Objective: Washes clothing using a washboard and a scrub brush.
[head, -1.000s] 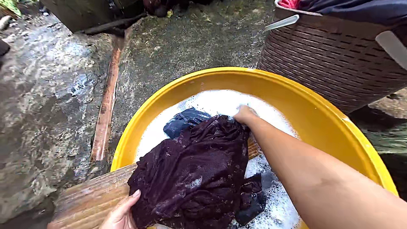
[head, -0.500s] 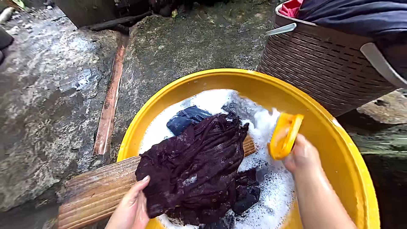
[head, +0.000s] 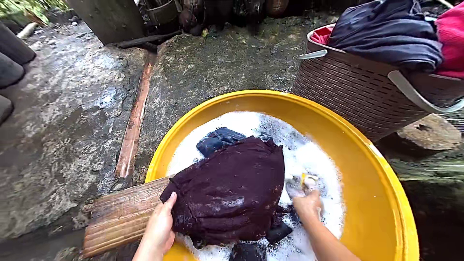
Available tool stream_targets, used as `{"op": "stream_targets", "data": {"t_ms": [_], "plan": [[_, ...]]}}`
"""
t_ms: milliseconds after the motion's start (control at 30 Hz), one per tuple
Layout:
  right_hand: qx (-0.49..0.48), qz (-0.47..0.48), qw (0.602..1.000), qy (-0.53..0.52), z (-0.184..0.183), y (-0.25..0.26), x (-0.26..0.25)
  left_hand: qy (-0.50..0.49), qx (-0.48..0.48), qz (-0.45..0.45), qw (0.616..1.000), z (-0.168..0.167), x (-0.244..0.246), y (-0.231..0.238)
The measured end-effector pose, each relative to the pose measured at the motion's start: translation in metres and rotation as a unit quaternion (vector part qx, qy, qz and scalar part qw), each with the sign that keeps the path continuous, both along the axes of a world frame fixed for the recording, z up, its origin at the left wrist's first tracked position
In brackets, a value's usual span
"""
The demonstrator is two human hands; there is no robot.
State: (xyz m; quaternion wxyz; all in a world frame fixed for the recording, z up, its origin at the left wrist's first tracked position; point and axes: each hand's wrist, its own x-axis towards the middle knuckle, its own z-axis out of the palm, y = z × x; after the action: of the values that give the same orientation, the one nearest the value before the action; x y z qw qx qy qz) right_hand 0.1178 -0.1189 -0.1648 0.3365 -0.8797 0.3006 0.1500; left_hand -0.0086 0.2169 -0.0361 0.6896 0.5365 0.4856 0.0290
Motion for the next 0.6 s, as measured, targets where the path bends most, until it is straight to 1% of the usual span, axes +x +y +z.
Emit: {"op": "stream_targets", "data": {"t_ms": [33,100,167,200,233,267,300,333,367,400,433,467,500,533,567,600], "plan": [[0.038,-0.028,0.999,0.014,0.000,-0.004,-0.001,-0.004,0.007,0.015,1.000,-0.002,-0.005,0.002],[0.048,-0.048,0.997,0.049,0.003,-0.002,-0.008,-0.016,0.057,0.010,0.998,0.000,-0.007,0.007],[0.013,-0.027,0.998,0.046,-0.008,0.004,-0.016,-0.035,0.138,-0.012,0.990,-0.003,0.001,0.021],[-0.006,0.003,0.998,0.060,-0.015,0.005,-0.019,-0.038,0.165,-0.018,0.985,-0.007,0.005,0.029],[-0.030,0.030,0.994,0.097,-0.017,0.005,-0.019,-0.038,0.170,-0.016,0.985,-0.012,0.006,0.034],[-0.039,0.031,0.991,0.127,-0.011,0.004,-0.016,-0.038,0.155,-0.008,0.987,-0.016,0.008,0.037],[-0.014,-0.013,0.994,0.112,-0.005,0.001,-0.012,-0.038,0.129,0.004,0.991,-0.016,0.009,0.037],[0.030,-0.083,0.995,0.053,-0.001,-0.002,-0.006,-0.041,0.101,0.015,0.994,-0.015,0.010,0.035],[0.081,-0.134,0.987,-0.019,0.007,0.002,-0.001,-0.047,0.074,0.025,0.996,-0.014,0.010,0.033],[0.131,-0.139,0.978,-0.085,0.022,0.012,0.001,-0.056,0.049,0.031,0.997,-0.014,0.008,0.032],[0.184,-0.090,0.969,-0.137,0.039,0.027,-0.002,-0.062,0.034,0.031,0.997,-0.015,0.006,0.031],[0.238,-0.019,0.956,-0.169,0.056,0.047,-0.008,-0.064,0.027,0.027,0.997,-0.017,0.003,0.030],[0.296,0.056,0.939,-0.167,0.074,0.072,-0.014,-0.065,0.024,0.024,0.997,-0.018,0.001,0.029],[0.351,0.140,0.916,-0.135,0.091,0.100,-0.020,-0.067,0.028,0.019,0.997,-0.018,0.001,0.028],[0.385,0.226,0.891,-0.085,0.105,0.128,-0.022,-0.065,0.046,0.009,0.997,-0.017,0.002,0.027],[0.389,0.303,0.869,-0.043,0.115,0.155,-0.023,-0.054,0.095,-0.010,0.994,-0.015,0.005,0.027]]}}
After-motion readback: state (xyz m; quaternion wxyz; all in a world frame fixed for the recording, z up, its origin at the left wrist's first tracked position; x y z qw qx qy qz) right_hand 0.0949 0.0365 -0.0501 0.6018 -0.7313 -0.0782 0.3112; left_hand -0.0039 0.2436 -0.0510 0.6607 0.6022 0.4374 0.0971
